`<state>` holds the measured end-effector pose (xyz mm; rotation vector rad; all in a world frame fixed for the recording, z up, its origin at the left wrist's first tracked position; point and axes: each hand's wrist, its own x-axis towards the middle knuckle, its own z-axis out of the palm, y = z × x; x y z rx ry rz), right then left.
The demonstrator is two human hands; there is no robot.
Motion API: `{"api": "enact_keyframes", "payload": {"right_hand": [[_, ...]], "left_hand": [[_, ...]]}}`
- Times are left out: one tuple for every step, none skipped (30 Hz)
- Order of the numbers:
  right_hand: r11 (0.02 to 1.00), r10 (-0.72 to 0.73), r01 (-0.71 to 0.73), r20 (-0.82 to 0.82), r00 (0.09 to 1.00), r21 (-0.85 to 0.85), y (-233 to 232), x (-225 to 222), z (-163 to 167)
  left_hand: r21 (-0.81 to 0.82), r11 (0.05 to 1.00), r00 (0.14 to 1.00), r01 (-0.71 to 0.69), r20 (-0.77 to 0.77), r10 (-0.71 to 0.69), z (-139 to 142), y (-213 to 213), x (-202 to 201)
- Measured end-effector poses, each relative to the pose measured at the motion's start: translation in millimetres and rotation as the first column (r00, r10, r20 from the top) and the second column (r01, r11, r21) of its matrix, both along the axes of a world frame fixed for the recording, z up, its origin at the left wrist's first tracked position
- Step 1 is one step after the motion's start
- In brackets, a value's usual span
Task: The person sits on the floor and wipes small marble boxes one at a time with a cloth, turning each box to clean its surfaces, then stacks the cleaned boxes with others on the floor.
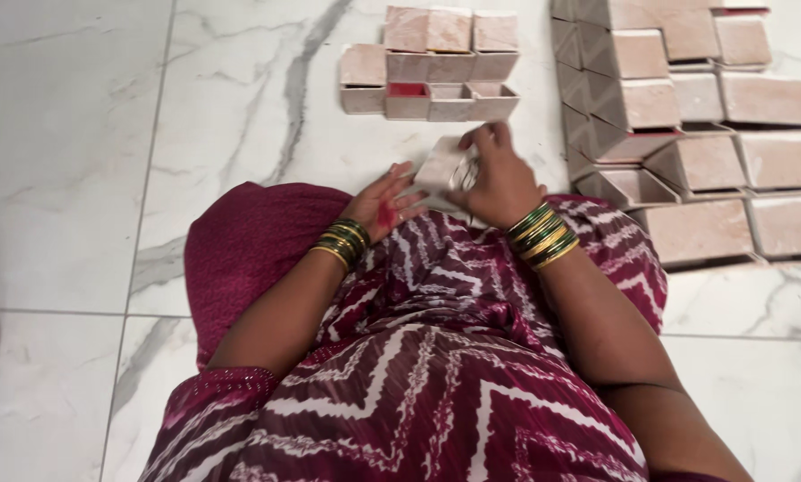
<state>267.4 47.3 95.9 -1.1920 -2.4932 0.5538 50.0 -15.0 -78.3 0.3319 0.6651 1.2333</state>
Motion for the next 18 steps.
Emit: {"api": "enact_keyframes", "payload": {"right_hand": [[0.998,0.045,-0.043,0.035,0.998,-0.034,-2.7,-6.2,-5.9],[0.994,0.088,-0.083,0.07,0.994,-0.067,-2.4,-10.6,-12.5],[0.99,0.123,-0.117,0.084,0.989,-0.077,0.5,-12.1,-20.1],[0.985,0.156,-0.148,0.096,0.983,-0.086,4.7,-11.0,-28.1],[0.98,0.186,-0.176,0.108,0.977,-0.096,9.5,-8.9,-36.8],[0.981,0.174,-0.17,0.045,0.984,-0.094,16.1,-5.0,-44.8],[0.982,0.161,-0.162,-0.018,0.987,-0.092,24.5,0.1,-51.4],[0.984,0.146,-0.154,-0.082,0.986,-0.09,31.8,4.5,-57.5],[0.984,0.048,-0.078,-0.188,0.981,-0.16,37.0,8.1,-62.9],[0.972,-0.059,-0.01,-0.284,0.957,-0.236,41.0,11.6,-66.8],[0.947,-0.17,0.049,-0.365,0.915,-0.317,44.0,13.9,-69.1],[0.953,-0.172,0.029,-0.455,0.874,-0.303,46.0,13.3,-70.3],[0.958,-0.171,0.011,-0.54,0.824,-0.287,45.8,9.8,-71.1],[0.963,-0.169,-0.007,-0.62,0.766,-0.271,43.0,4.8,-71.8],[0.987,-0.001,-0.087,-0.539,0.843,-0.138,37.1,-0.9,-72.6],[0.983,0.158,-0.182,-0.428,0.89,-0.016,28.6,-6.4,-73.8],[0.953,0.304,-0.29,-0.292,0.907,0.091,20.4,-11.7,-74.7],[0.921,0.35,-0.312,-0.139,0.927,0.233,13.1,-17.9,-75.5]], "left_hand": [[-0.007,1.0,1.0,-0.001,0.006,0.001,-4.6,2.5,0.0],[-0.013,1.0,1.0,-0.007,0.0,0.007,-8.7,3.9,-0.1],[-0.018,1.0,1.0,-0.01,-0.004,0.01,-12.6,5.2,0.8],[-0.024,1.0,1.0,-0.011,-0.009,0.01,-15.6,6.8,1.7],[-0.008,0.999,0.999,-0.034,-0.022,0.034,-17.5,8.8,2.7],[0.007,0.998,0.998,-0.056,-0.035,0.056,-18.6,10.5,4.2],[0.023,0.997,0.996,-0.077,-0.047,0.078,-19.7,11.6,5.4],[0.01,0.994,0.991,-0.107,-0.086,0.107,-20.6,13.0,6.6],[-0.001,0.991,0.983,-0.136,-0.124,0.134,-20.8,14.6,7.8],[-0.011,0.986,0.974,-0.164,-0.162,0.16,-20.5,15.9,9.2],[0.007,0.988,0.966,-0.152,-0.21,0.15,-20.1,16.6,10.1],[0.024,0.99,0.956,-0.14,-0.258,0.142,-19.8,16.8,10.7],[0.04,0.991,0.943,-0.128,-0.305,0.134,-19.6,16.8,12.0],[0.035,0.994,0.948,-0.103,-0.3,0.109,-19.6,16.6,13.3],[0.031,0.996,0.951,-0.079,-0.298,0.085,-19.3,16.7,13.0],[0.028,0.998,0.953,-0.053,-0.297,0.059,-18.8,16.8,12.7],[0.079,0.996,0.961,-0.038,-0.272,0.058,-18.7,15.7,13.5],[0.132,0.991,0.967,-0.025,-0.247,0.058,-18.0,15.1,13.9]]}}
